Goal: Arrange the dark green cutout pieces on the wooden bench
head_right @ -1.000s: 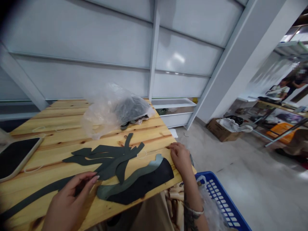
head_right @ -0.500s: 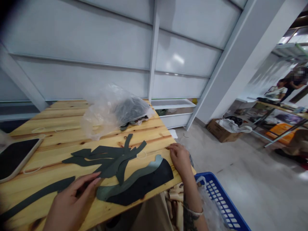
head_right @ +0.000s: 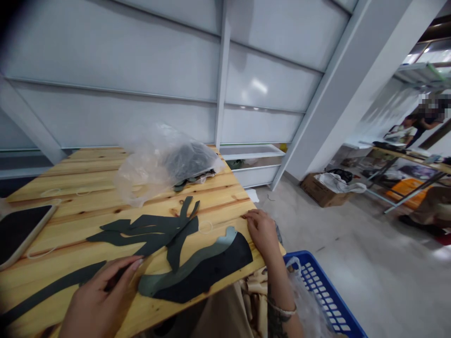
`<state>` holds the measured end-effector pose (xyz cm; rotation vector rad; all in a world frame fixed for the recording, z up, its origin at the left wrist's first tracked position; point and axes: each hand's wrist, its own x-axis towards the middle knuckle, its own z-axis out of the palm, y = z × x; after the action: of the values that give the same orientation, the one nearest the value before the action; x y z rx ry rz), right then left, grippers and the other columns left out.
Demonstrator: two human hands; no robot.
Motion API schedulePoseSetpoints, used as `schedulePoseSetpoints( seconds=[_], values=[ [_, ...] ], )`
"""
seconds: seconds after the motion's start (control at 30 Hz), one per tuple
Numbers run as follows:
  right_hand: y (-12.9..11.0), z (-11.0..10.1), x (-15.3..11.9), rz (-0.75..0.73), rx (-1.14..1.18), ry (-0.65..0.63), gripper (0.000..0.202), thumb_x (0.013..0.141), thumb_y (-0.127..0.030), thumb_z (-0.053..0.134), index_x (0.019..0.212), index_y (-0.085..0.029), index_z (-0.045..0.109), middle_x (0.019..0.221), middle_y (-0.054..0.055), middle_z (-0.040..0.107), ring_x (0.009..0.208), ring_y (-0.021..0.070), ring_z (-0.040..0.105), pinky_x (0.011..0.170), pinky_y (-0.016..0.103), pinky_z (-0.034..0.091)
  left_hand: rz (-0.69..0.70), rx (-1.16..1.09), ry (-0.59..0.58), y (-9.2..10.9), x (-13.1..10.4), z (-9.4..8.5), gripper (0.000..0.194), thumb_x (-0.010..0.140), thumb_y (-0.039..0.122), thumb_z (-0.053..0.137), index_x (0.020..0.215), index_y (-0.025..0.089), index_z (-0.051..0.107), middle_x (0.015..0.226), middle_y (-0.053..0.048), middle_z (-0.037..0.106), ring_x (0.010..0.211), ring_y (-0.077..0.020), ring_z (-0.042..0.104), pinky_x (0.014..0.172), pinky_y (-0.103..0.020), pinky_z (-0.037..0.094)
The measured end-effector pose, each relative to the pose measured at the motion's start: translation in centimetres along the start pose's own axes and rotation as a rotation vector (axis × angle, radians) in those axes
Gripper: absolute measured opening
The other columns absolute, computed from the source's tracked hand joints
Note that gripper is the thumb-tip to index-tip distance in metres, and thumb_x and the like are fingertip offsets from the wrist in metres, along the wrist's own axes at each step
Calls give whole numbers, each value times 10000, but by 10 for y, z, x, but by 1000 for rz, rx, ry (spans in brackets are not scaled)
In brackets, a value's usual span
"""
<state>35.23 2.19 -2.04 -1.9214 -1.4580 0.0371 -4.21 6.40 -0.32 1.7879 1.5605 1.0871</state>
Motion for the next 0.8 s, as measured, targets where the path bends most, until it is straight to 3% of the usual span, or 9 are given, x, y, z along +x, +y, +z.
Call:
schedulePoseSetpoints(
  seconds=[0.13,0.37,0.8],
  values=[
    [0,0,0,-5,0,9,339,930,-270,460,998,-208,786,1152,83,726,1101,230,645,1037,413,480,-6,-3,2,-5,-1,0,498,795,735,553,894,298,771,985,1,786,884,-210,728,775,-269,587],
    [0,2,0,-18,-5,16,349,944,-279,448,996,-195,782,1154,96,726,1099,230,645,1030,416,484,-13,-6,38,-5,1,1,471,821,677,505,933,284,739,998,4,786,929,-208,740,817,-269,582],
    [-6,1,-1,-10,-48,-13,318,951,-267,478,1039,-248,783,1187,67,715,1117,231,638,1032,412,478,134,64,-1,-13,5,4,446,867,633,467,917,268,717,946,-22,790,870,-225,750,791,-299,603]
  ],
)
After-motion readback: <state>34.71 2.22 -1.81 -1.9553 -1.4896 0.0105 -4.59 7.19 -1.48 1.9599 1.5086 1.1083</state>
